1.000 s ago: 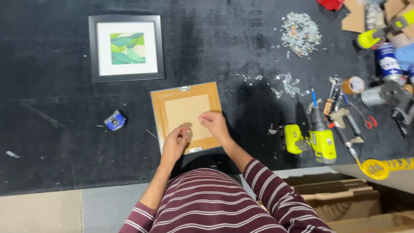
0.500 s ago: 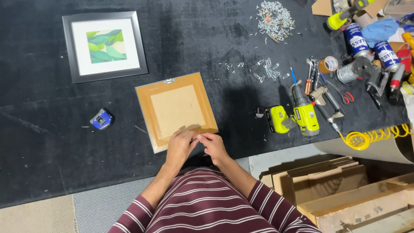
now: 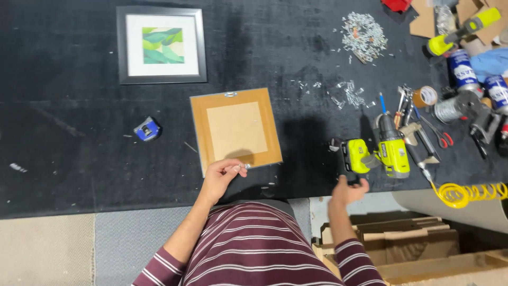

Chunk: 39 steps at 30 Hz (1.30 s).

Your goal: Attaching hanging hardware to the back of picture frames using a power drill and screws.

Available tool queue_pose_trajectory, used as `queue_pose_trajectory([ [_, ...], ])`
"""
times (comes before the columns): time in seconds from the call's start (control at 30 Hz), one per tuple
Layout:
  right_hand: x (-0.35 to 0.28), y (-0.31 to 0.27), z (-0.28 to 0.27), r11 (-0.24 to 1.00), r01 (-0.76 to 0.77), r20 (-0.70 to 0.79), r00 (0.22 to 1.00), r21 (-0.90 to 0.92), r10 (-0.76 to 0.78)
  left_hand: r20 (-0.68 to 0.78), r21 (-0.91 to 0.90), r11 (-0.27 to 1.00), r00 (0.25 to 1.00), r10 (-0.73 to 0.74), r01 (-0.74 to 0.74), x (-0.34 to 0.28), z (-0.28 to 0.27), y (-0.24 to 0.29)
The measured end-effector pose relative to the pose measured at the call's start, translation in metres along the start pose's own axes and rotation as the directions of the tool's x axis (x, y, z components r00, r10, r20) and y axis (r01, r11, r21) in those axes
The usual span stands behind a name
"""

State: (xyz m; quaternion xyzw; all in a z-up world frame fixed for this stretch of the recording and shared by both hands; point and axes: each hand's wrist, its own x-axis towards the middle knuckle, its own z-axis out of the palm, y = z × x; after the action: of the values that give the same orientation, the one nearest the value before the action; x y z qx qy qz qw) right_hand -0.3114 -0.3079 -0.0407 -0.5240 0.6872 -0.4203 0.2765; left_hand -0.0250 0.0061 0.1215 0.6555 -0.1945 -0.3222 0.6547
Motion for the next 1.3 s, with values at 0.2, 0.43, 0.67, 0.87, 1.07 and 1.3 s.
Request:
queue_pose_trajectory([
  [0.2,0.048,-0.055,-0.025,0.978,0.207,0.189,0.96,0.022,-0.207,0.029,-0.096,0.994,0.998,0.049,-0.046,-0.008,-0.016,0.022],
  [0.43,0.046,-0.148,-0.034,0.962,-0.105,0.316,0.948,0.253,0.021,-0.009,-0.187,0.979,0.997,0.079,-0.079,-0.004,-0.022,0.038],
  [0.67,-0.002,-0.182,-0.031,0.938,-0.218,0.286,0.948,0.269,0.139,-0.009,-0.269,0.96,0.997,0.077,-0.076,0.002,-0.024,0.03],
  [0.87,-0.011,-0.179,-0.029,0.894,-0.272,0.271,0.946,0.356,0.179,0.016,-0.215,0.977,1.0,0.008,-0.005,0.013,-0.018,0.025],
  [1.07,0.005,-0.18,-0.022,0.859,-0.332,0.226,0.939,0.39,0.261,0.068,-0.116,0.988,0.994,-0.091,0.099,0.054,0.005,0.008],
  [1.3,0.03,-0.174,-0.007,0.938,-0.346,0.231,0.913,-0.004,0.337,0.118,0.412,0.909,0.986,-0.116,0.058,0.172,0.06,-0.042],
])
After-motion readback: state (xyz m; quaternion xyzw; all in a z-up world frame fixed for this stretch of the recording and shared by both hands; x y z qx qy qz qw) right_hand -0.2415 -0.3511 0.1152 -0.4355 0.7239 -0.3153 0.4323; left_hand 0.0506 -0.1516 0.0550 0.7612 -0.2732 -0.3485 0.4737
